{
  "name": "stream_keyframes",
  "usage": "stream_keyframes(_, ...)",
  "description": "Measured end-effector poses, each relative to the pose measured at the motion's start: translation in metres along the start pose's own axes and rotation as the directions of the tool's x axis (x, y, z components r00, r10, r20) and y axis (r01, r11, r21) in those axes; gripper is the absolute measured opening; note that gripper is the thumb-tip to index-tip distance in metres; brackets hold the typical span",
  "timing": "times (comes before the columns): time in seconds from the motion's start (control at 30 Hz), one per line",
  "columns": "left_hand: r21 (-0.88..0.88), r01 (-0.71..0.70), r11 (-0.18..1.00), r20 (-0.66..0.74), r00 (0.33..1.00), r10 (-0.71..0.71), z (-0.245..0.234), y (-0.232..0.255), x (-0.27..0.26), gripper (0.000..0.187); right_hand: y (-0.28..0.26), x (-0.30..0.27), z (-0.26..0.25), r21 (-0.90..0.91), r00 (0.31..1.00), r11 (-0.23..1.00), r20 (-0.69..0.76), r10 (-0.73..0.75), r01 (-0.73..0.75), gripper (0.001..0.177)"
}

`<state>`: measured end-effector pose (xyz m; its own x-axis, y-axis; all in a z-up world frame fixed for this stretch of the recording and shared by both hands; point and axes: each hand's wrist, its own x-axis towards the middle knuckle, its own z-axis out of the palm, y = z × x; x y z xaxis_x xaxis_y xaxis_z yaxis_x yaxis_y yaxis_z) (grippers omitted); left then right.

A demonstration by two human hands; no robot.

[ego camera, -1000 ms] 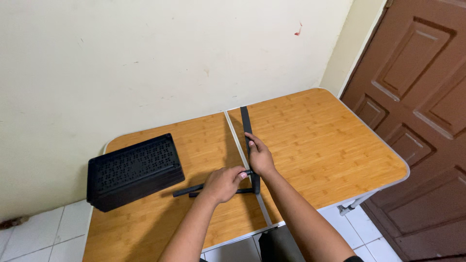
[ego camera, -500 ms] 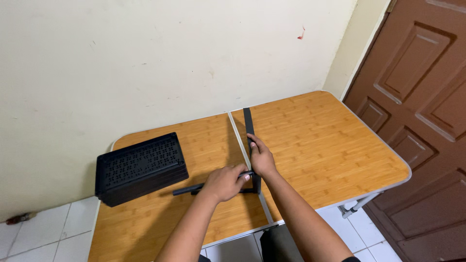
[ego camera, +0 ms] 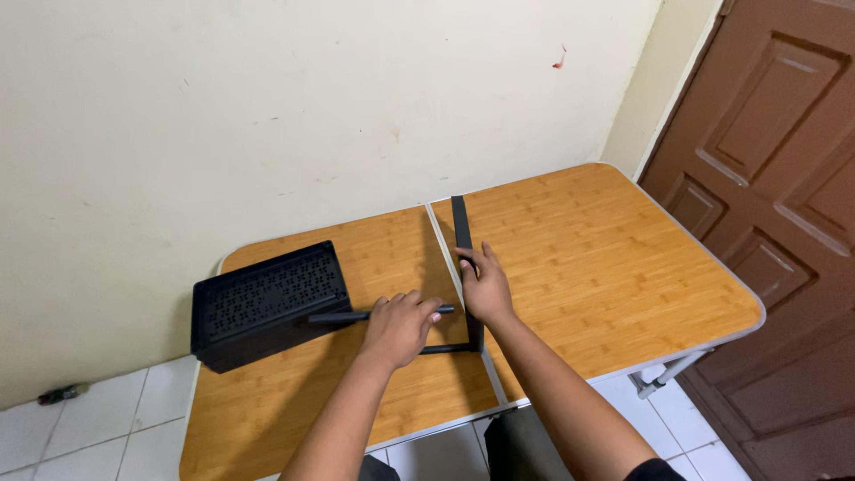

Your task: The person assembles a black plastic tray by inserting cylindrical rods into corner holes on a wooden table. They repeatedly insert and remove the rods, then stack the assembled tray with other similar trays.

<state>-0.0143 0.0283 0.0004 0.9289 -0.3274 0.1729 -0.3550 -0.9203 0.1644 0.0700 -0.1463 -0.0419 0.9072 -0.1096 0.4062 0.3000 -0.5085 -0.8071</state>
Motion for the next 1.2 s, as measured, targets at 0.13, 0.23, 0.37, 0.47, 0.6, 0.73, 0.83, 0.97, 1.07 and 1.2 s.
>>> stream_keyframes(0.13, -0.018, -0.039, 0.999, -0.124, 0.992, 0.037, 0.000, -0.009, 0.001, 0.030, -0.026, -0.003, -0.018, -0.178, 0.985, 0.972, 0.098, -0.141, 0.157, 0.025)
stream_keyframes(0.23, -0.025, -0.040, 0.999, -0.188, 0.982, 0.034, -0.003, -0.010, 0.003, 0.025, -0.046, -0.002, -0.029, -0.269, 0.942, 0.928, 0.282, -0.181, 0.259, 0.026)
stream_keyframes(0.37, -0.045, -0.004, 0.999, -0.200, 0.980, -0.005, -0.014, -0.007, 0.005, 0.023, -0.066, -0.008, -0.038, -0.248, 0.857, 0.893, 0.461, -0.232, 0.375, 0.031)
stream_keyframes(0.47, -0.068, 0.004, 0.998, -0.241, 0.970, -0.020, -0.023, -0.004, 0.002, 0.023, -0.077, -0.012, -0.043, -0.241, 0.812, 0.868, 0.523, -0.260, 0.433, 0.031)
stream_keyframes(0.6, -0.046, 0.097, 0.994, -0.177, 0.979, -0.104, -0.029, -0.006, -0.003, 0.025, -0.087, -0.012, -0.049, -0.327, 0.786, 0.833, 0.588, -0.190, 0.446, 0.030)
stream_keyframes(0.73, -0.003, 0.073, 0.997, -0.249, 0.966, -0.071, -0.032, -0.013, -0.013, 0.026, -0.087, -0.015, -0.053, -0.363, 0.818, 0.820, 0.538, -0.204, 0.443, 0.035)
stream_keyframes(0.83, 0.018, 0.105, 0.994, -0.257, 0.962, -0.097, -0.036, -0.017, -0.019, 0.025, -0.081, -0.012, -0.052, -0.386, 0.842, 0.831, 0.512, -0.167, 0.400, 0.037)
stream_keyframes(0.97, 0.052, 0.141, 0.989, -0.236, 0.964, -0.125, -0.046, -0.025, -0.027, 0.022, -0.066, -0.009, -0.050, -0.360, 0.856, 0.846, 0.478, -0.194, 0.393, 0.036)
stream_keyframes(1.07, 0.093, 0.157, 0.983, -0.237, 0.963, -0.131, -0.052, -0.035, -0.036, 0.022, -0.060, -0.008, -0.044, -0.362, 0.861, 0.845, 0.468, -0.200, 0.394, 0.034)
stream_keyframes(1.2, 0.126, 0.210, 0.970, -0.210, 0.961, -0.180, -0.060, -0.048, -0.048, 0.023, -0.066, -0.008, -0.035, -0.395, 0.861, 0.830, 0.475, -0.183, 0.394, 0.031)
